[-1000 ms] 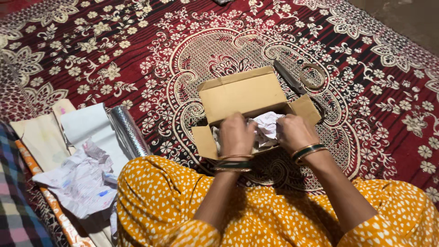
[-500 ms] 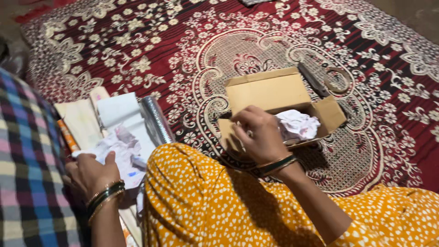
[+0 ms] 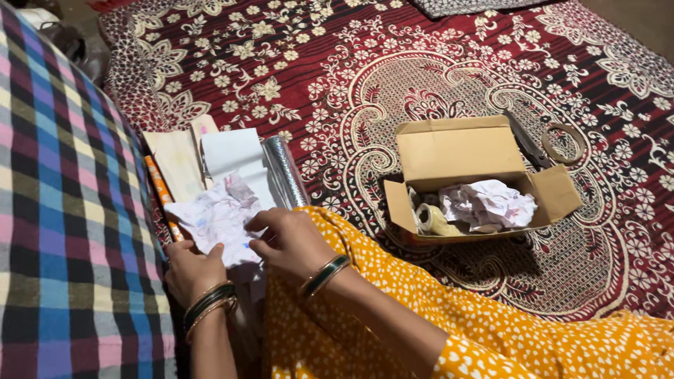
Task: The person places two small ceramic figurines into a cardboard box, adds crumpled newspaper and paper for cushioning, closes the box, and secures it with tape. Scissors are used to cut the tape.
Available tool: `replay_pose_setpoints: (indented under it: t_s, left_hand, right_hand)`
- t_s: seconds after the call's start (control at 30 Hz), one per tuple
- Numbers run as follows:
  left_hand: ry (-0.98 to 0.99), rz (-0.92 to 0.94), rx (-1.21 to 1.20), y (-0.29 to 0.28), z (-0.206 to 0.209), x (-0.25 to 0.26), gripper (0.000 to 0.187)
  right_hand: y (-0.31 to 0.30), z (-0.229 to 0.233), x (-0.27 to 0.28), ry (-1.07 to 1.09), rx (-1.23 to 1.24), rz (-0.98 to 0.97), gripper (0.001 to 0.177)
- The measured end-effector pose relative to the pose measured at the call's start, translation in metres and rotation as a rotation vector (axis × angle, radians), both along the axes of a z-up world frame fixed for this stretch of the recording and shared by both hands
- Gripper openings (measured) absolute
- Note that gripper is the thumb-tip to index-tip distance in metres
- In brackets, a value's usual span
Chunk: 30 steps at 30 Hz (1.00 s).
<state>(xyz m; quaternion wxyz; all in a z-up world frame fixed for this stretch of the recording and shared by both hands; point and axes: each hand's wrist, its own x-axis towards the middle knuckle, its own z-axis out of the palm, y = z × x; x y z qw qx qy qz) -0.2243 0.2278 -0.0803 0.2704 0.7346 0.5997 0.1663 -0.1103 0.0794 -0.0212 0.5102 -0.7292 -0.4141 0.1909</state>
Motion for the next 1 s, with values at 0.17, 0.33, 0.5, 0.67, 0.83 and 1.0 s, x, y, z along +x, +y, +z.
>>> replay_pose_setpoints:
  t_s: [0.17, 0.33, 0.5, 0.67, 0.83, 1.0]
  left_hand:
    - [-0.07, -0.049, 0.116, 0.0, -0.001, 0.002, 0.052]
    - [-0.649, -0.027, -0.149, 0.007, 0.004, 0.01, 0.046]
    - [-0.839, -0.05, -0.222, 0.003, 0.03, 0.014, 0.04]
    - [-1.001, -0.084, -0.3, -0.014, 0.074, 0.023, 0.04]
    - [-0.67, -0.107, 0.074, -0.028, 0.095, 0.027, 0.056]
    - [-0.751, -0.427, 0.003, -0.022, 0.095, 0.043, 0.081]
  right_hand:
    - [0.022, -0.027, -0.009, -0.082, 0.022, 0.054, 0.034]
    - [0.027, -0.033, -0.01, -0.381, 0.161, 0.15, 0.072]
    - [0.027, -0.026, -0.016, -0.108, 0.155, 0.116, 0.064]
    - [0.025, -0.022, -0.011, 0.001, -0.088, -0.049, 0.04]
    - [0.009, -0.024, 0.013, 0.327, 0.388, -0.138, 0.034]
    - [-0.044, -0.004, 0.064, 0.749, 0.492, -0.063, 0.022]
